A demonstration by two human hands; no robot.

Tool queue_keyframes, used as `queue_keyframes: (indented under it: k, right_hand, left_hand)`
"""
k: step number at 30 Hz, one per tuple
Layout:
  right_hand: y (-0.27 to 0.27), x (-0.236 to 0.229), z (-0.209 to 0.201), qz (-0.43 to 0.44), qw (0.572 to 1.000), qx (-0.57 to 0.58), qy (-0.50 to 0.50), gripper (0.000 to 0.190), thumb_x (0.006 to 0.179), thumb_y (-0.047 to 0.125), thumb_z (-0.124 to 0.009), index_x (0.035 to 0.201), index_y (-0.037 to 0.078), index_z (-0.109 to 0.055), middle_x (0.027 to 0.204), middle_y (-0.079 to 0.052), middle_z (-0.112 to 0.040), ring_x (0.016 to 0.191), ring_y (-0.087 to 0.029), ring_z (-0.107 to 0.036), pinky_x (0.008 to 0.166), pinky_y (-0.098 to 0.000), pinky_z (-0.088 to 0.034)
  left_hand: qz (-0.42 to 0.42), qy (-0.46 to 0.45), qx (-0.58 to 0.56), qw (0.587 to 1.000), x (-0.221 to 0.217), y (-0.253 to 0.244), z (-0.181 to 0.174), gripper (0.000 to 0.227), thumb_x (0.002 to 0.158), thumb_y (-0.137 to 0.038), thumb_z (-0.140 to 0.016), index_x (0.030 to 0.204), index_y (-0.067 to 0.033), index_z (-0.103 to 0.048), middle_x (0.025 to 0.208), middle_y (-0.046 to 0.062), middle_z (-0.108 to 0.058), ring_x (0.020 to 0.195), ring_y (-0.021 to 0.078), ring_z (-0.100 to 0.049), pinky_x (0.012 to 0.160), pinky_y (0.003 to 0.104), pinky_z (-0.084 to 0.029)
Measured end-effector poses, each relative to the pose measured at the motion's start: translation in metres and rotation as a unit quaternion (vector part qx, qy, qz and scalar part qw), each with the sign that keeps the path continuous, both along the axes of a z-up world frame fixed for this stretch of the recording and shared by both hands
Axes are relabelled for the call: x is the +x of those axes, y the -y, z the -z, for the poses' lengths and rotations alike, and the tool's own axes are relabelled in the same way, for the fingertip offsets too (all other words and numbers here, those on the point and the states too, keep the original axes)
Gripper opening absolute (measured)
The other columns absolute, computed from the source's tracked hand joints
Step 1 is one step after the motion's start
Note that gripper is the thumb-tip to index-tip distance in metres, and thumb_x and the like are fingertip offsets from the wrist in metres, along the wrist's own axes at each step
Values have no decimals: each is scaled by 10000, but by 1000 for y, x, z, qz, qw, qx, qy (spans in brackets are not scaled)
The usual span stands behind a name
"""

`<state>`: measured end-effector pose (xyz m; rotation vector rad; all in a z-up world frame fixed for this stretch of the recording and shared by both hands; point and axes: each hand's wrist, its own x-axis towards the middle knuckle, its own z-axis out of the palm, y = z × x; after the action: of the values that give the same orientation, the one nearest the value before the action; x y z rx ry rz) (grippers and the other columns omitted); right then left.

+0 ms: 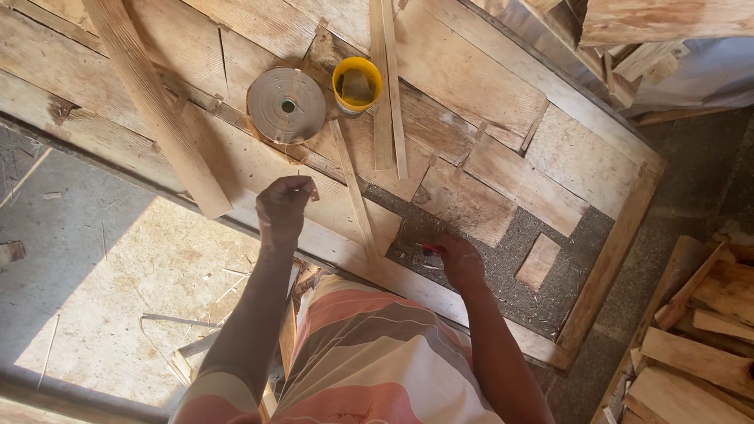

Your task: Fitting and cutting thin wooden planks to cover a surface area.

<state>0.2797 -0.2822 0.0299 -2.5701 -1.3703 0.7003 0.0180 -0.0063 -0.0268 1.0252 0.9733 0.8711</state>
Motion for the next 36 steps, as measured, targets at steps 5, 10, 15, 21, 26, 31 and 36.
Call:
queue_keyframes:
  k: [5, 10, 15, 21, 26, 31, 36]
  right_hand:
    - [-4, -3, -5, 0, 999, -11, 30, 162, 876, 100, -722, 1033, 139, -744, 1007, -101, -716, 965, -342, -679, 836, -463, -546]
    - [-45, -10, -37, -8, 997, -40, 63, 237, 824, 110, -763, 1059, 147, -759, 1032, -100, -726, 979, -344, -681, 837, -469, -549]
    - [-111, -23, -61, 64, 978, 121, -160, 208, 986, 207, -692, 1119, 50, -715, 1042, -136, -769, 944, -226, -761, 812, -339, -616]
    - [-204, -34, -74, 94, 921, 213, -313, 252, 1012, 195, -673, 1198, 27, -652, 998, -72, -753, 885, -118, -719, 756, -257, -602]
    - [-245, -31, -76, 132, 910, 230, -319, 153, 986, 135, -689, 1077, 19, -732, 879, -37, -754, 740, -74, -680, 636, -236, -572]
    - [-282, -22, -76, 141, 914, 237, -297, 112, 980, 78, -682, 1042, 26, -760, 811, -31, -726, 658, -62, -631, 566, -220, -545]
    - [-311, -1, -46, 89, 895, 329, -288, 178, 951, -61, -624, 1105, -9, -697, 936, -52, -761, 770, -81, -721, 632, -230, -601]
  left_hand:
    - [40, 6, -112, 993, 21, 5, -44, 72, 917, -42, -748, 977, -45, -708, 859, 75, -770, 745, 117, -715, 647, 246, -556]
    - [54, 39, -117, 991, 44, 15, -41, 83, 911, -37, -755, 958, -32, -687, 850, 81, -770, 736, 141, -755, 619, 245, -578]
    - [66, 85, -96, 989, 74, 22, -48, 74, 909, -13, -732, 958, -5, -678, 861, 84, -762, 736, 125, -750, 656, 243, -621]
    - [13, 78, 32, 996, 103, 0, -68, 60, 937, 1, -718, 975, 13, -674, 880, 90, -761, 757, 106, -738, 691, 235, -626]
    - [-48, 104, 63, 991, 118, -29, -73, 121, 941, 10, -743, 1024, 12, -655, 889, 83, -745, 756, 97, -709, 689, 233, -612]
    - [-90, 103, 96, 986, 135, -60, -69, 164, 934, 8, -746, 1069, 4, -651, 908, 80, -752, 751, 100, -709, 674, 238, -608]
    - [-152, 22, 131, 980, 148, -79, -71, 185, 903, -20, -773, 1065, -8, -685, 933, 79, -762, 778, 122, -732, 681, 263, -644]
